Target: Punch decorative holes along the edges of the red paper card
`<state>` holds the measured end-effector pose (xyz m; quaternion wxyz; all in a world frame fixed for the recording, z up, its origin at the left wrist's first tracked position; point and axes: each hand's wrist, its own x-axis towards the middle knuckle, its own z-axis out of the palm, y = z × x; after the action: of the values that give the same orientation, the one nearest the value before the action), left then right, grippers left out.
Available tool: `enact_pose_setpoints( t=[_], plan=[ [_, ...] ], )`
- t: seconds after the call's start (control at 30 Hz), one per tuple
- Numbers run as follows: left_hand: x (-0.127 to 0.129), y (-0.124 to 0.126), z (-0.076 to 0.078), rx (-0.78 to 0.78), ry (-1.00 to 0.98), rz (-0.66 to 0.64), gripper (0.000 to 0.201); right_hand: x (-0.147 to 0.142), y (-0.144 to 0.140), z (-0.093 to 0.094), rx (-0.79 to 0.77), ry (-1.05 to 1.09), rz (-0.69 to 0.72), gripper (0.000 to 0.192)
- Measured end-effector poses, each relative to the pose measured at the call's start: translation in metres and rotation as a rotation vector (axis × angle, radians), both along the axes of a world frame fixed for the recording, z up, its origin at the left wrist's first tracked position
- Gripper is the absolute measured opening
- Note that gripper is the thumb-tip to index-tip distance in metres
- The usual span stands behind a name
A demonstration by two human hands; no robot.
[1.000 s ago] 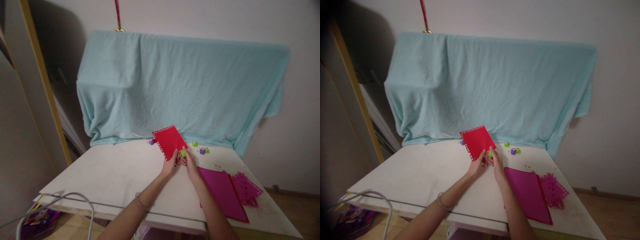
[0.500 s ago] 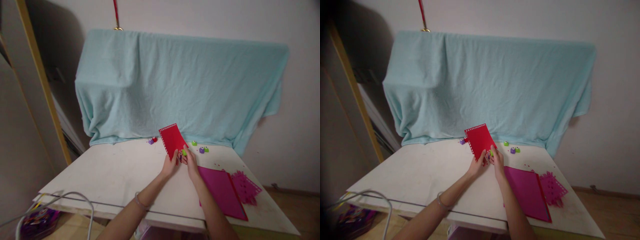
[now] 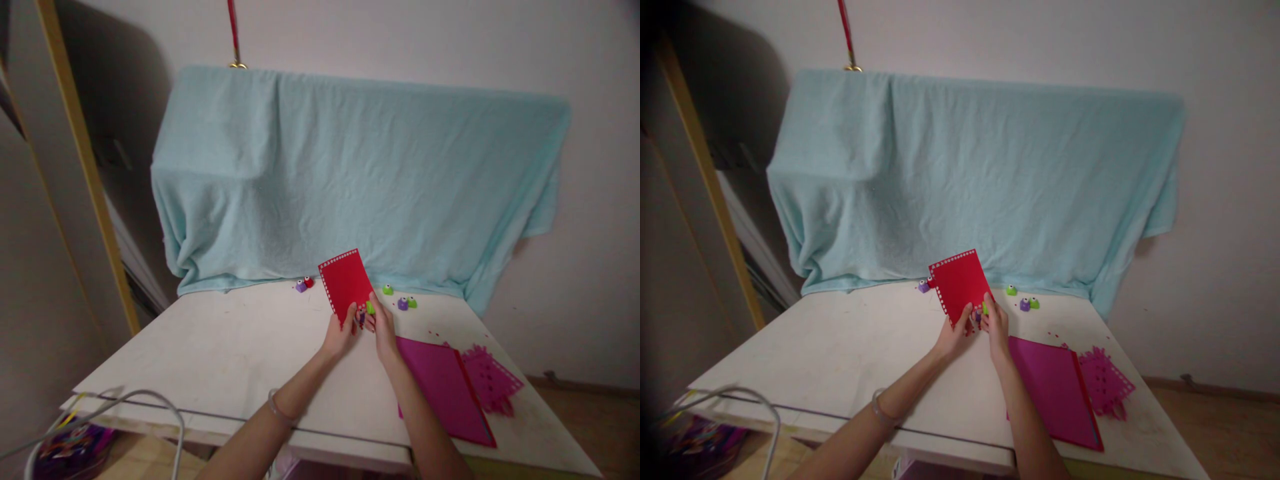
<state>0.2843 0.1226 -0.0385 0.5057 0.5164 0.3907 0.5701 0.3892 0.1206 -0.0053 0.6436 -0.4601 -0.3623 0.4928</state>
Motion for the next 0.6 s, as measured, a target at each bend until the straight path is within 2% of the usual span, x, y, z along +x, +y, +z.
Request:
enact_pose_setpoints(
  t=[0.2,0.43,0.6],
  plan=[
    [-0.002,-0.001,0.001,0.02,0.005,-0.058,0.053,-0.002,-0.002,0.006,-0.036,-0.01,0.017,0.053],
    [-0.001,-0.002,0.005,0.032,-0.026,-0.076,0.049,0.0,0.003,-0.002,-0.074,0.015,0.022,0.052],
    [-0.002,-0.003,0.007,-0.012,-0.02,-0.096,0.051,0.002,0.007,-0.008,-0.042,0.035,0.047,0.052]
  ],
)
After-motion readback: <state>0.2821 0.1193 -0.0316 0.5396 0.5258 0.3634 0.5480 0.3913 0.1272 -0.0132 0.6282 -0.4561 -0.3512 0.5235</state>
